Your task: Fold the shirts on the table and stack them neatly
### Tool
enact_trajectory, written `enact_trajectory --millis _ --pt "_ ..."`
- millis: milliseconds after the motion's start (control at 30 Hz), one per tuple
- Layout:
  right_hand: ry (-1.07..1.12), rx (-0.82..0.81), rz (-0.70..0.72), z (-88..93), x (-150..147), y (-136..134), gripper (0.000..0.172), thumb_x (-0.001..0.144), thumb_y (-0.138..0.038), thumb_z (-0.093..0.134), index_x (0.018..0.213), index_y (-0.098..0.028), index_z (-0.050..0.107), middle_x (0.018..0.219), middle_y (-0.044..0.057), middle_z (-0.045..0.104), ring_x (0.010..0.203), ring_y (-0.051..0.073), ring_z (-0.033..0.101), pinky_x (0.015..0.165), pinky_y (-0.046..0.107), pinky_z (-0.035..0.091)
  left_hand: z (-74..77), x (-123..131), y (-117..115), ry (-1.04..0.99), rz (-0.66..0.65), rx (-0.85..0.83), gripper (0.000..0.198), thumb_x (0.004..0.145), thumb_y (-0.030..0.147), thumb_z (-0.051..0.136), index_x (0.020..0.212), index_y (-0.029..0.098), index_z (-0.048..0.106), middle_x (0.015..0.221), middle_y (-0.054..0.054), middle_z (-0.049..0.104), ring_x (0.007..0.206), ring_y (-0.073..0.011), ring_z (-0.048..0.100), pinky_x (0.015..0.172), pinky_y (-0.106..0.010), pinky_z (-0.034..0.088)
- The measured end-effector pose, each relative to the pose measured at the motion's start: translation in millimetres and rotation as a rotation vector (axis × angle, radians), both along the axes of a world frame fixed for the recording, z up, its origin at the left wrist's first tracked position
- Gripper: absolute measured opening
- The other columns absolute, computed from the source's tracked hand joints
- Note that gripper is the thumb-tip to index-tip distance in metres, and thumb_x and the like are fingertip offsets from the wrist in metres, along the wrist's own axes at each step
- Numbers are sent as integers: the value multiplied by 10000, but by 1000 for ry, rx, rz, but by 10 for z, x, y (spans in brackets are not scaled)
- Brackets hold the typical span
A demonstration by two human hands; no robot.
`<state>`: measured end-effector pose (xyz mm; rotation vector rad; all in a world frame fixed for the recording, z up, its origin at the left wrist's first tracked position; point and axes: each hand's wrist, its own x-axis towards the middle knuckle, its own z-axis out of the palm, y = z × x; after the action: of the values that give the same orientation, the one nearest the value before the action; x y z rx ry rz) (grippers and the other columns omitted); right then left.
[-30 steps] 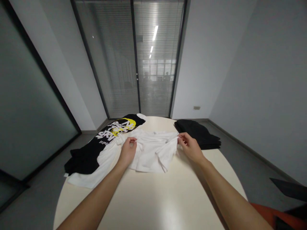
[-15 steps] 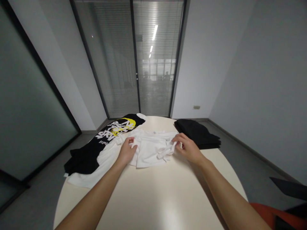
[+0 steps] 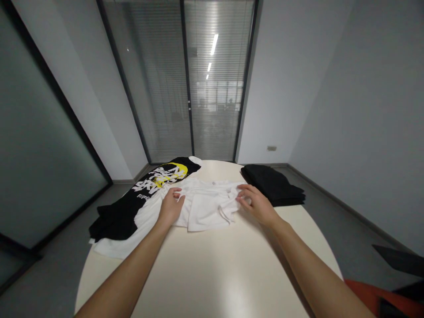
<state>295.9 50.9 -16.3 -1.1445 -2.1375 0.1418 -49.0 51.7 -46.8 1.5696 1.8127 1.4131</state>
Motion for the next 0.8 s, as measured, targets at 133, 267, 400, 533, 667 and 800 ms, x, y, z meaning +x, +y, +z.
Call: enact_trajectory --millis 133,267,400,533,667,800 --pt "70 9 -131 -17 49 55 220 966 -378 494 937 -223 648 1139 86 648 1039 233 610 912 370 467 113 -68 11 -94 52 48 305 734 310 674 1002 177 620 827 -18 644 695 -165 607 674 -276 456" --pt "36 14 -212 -54 86 115 241 955 -383 501 895 -209 656 954 87 670 952 261 579 871 406 454 128 -108 29 -194 73 -12 288 704 296 670 958 171 615 778 -19 656 707 -178 627 666 -275 463" --pt "-11 92 -139 -61 82 117 195 924 -315 539 955 -215 703 1069 99 684 1110 295 531 972 461 412 117 -106 30 -228 47 -64 279 673 225 619 945 164 626 716 -14 663 650 -177 634 606 -263 458" --pt "-111 118 19 0 -8 4 260 897 -286 577 1123 -255 701 1192 80 673 1260 311 459 1056 497 342 153 -74 5 -245 0 -63 326 654 193 602 977 160 631 751 -26 692 668 -174 658 619 -259 479" --pt "-189 77 84 17 -114 -58 327 877 -347 650 1195 -273 675 1187 73 691 1294 327 442 1065 512 317 184 -31 -24 -242 -28 -35 277 666 204 620 938 160 651 748 -34 707 703 -186 674 642 -269 498" --pt "-112 57 -3 -6 -78 14 192 942 -356 575 1003 -244 718 1018 82 726 1159 296 538 1001 475 383 198 -49 -21 -238 -13 11 211 678 195 625 883 170 666 762 -40 718 738 -194 680 691 -286 518"
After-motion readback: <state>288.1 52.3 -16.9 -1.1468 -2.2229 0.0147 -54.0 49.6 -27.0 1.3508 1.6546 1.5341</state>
